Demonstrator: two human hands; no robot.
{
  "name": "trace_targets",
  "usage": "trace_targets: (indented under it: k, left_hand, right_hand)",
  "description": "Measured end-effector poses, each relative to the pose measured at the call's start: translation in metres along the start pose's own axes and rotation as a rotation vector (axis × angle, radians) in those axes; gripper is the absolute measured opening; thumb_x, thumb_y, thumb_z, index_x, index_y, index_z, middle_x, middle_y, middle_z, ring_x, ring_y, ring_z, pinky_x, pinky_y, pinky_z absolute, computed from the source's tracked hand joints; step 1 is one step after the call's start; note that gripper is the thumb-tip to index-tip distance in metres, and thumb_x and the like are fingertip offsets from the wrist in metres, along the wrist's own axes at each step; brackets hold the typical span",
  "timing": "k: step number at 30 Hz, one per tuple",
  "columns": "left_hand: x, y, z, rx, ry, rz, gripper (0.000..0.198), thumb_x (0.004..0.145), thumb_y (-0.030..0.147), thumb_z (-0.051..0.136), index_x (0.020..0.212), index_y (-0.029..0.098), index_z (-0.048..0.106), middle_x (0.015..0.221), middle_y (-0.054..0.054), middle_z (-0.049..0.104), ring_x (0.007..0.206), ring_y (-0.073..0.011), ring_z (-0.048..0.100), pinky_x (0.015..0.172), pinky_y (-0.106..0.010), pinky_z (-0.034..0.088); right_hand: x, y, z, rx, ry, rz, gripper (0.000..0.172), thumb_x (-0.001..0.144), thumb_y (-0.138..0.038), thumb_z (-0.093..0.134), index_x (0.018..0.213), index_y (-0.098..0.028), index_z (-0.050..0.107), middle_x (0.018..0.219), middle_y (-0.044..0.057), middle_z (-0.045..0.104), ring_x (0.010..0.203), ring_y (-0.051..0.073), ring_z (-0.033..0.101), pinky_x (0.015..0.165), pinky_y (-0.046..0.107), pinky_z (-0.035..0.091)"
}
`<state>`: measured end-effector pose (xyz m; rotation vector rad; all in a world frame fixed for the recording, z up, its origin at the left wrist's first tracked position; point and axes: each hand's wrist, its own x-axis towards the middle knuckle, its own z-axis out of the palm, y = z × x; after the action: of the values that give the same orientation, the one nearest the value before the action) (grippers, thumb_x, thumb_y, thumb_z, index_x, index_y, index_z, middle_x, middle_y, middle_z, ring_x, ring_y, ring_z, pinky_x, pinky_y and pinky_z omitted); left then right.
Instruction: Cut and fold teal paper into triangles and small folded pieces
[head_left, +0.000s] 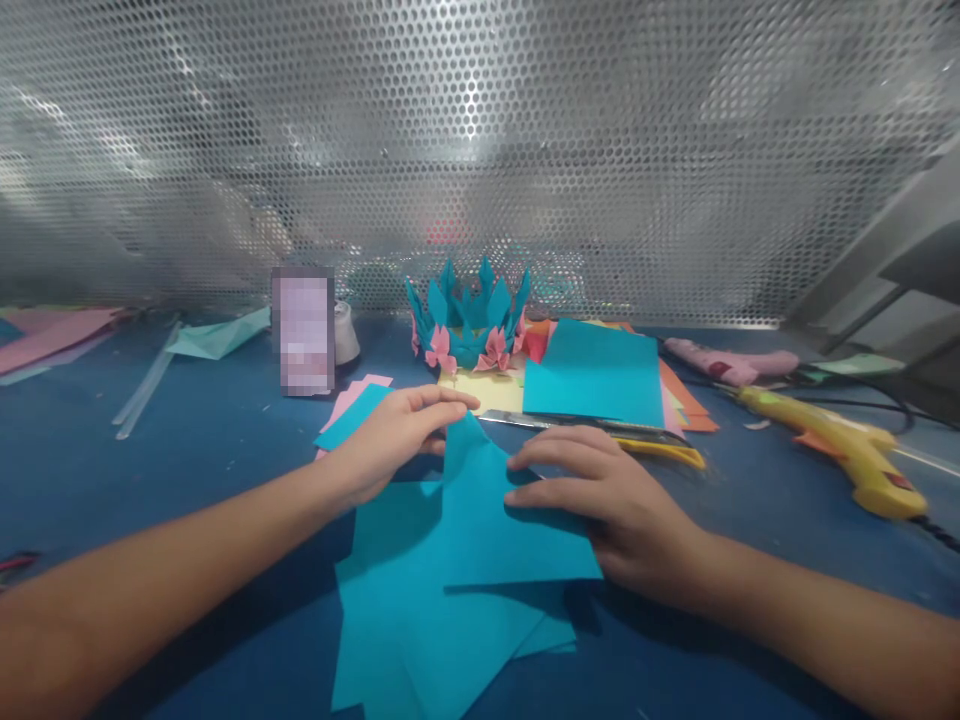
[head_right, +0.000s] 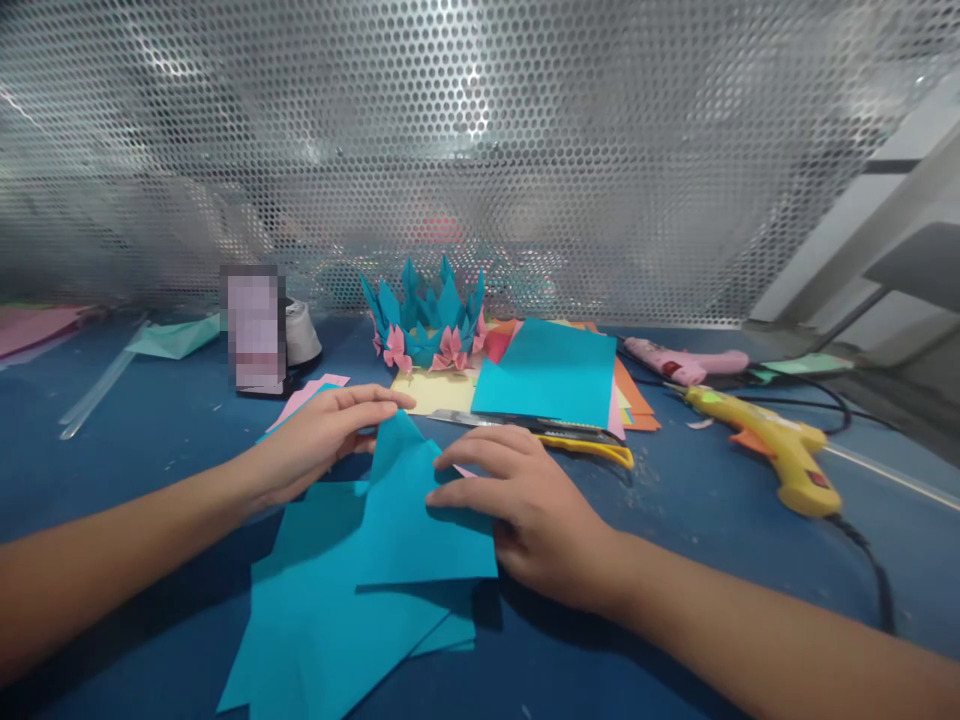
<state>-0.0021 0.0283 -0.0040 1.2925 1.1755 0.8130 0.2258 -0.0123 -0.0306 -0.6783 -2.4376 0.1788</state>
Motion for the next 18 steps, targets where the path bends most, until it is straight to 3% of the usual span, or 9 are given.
trace_targets:
  k: [3, 6, 9, 13, 16, 18]
  left_hand:
    - [0.008, -0.003, -0.004, 0.127, 0.025, 0.028, 0.029, 0.076, 0.04, 0.06, 0.087, 0.014, 0.069, 0.073, -0.002, 0.059, 0.062, -0.0102, 0.051, 0.06, -0.024, 0.042]
    - [0.013, -0.004, -0.01, 0.374, 0.034, 0.089, 0.024, 0.076, 0.036, 0.06, 0.085, 0.016, 0.069, 0.067, 0.0, 0.059, 0.057, -0.0109, 0.05, 0.055, -0.024, 0.04]
    - [0.014, -0.006, -0.016, 0.713, 0.008, 0.252, 0.016, 0.076, 0.026, 0.057, 0.083, 0.018, 0.069, 0.069, -0.001, 0.06, 0.06, -0.0134, 0.051, 0.056, -0.026, 0.039]
    - [0.012, -0.01, -0.019, 1.071, 0.022, 0.518, 0.018, 0.076, 0.015, 0.054, 0.085, 0.019, 0.07, 0.083, -0.005, 0.06, 0.079, -0.0205, 0.052, 0.07, -0.034, 0.041]
    - [0.008, -0.011, -0.015, 1.087, 0.0, 0.726, 0.025, 0.076, 0.006, 0.05, 0.089, 0.018, 0.068, 0.096, -0.007, 0.057, 0.092, -0.0222, 0.05, 0.08, -0.037, 0.041]
    - [0.006, -0.011, -0.011, 0.996, -0.126, 0.79, 0.027, 0.079, 0.004, 0.047, 0.091, 0.018, 0.066, 0.097, -0.006, 0.057, 0.093, -0.0191, 0.052, 0.083, -0.034, 0.042]
  right_hand:
    - [0.0, 0.002, 0.003, 0.033, 0.014, -0.018, 0.041, 0.071, 0.003, 0.053, 0.099, -0.024, 0.066, 0.104, 0.004, 0.063, 0.096, 0.019, 0.054, 0.086, 0.035, 0.042]
    - [0.001, 0.005, 0.005, 0.097, -0.007, -0.053, 0.045, 0.07, 0.006, 0.043, 0.1, -0.02, 0.065, 0.102, 0.005, 0.065, 0.092, 0.017, 0.056, 0.08, 0.032, 0.045]
    - [0.001, 0.008, 0.008, 0.112, -0.029, -0.061, 0.051, 0.067, 0.007, 0.039, 0.1, -0.02, 0.065, 0.105, 0.005, 0.066, 0.095, 0.017, 0.057, 0.083, 0.033, 0.046]
    - [0.0, 0.008, 0.007, 0.111, -0.08, -0.044, 0.05, 0.062, 0.003, 0.041, 0.099, -0.02, 0.065, 0.106, 0.005, 0.067, 0.099, 0.019, 0.058, 0.089, 0.036, 0.044]
    - [0.001, 0.005, 0.004, 0.126, -0.11, -0.026, 0.048, 0.062, -0.001, 0.044, 0.101, -0.019, 0.065, 0.107, 0.006, 0.067, 0.1, 0.02, 0.057, 0.093, 0.038, 0.043]
    - [0.003, 0.001, 0.002, 0.126, -0.116, -0.012, 0.043, 0.065, -0.005, 0.048, 0.103, -0.018, 0.065, 0.107, 0.007, 0.067, 0.101, 0.021, 0.056, 0.093, 0.039, 0.042]
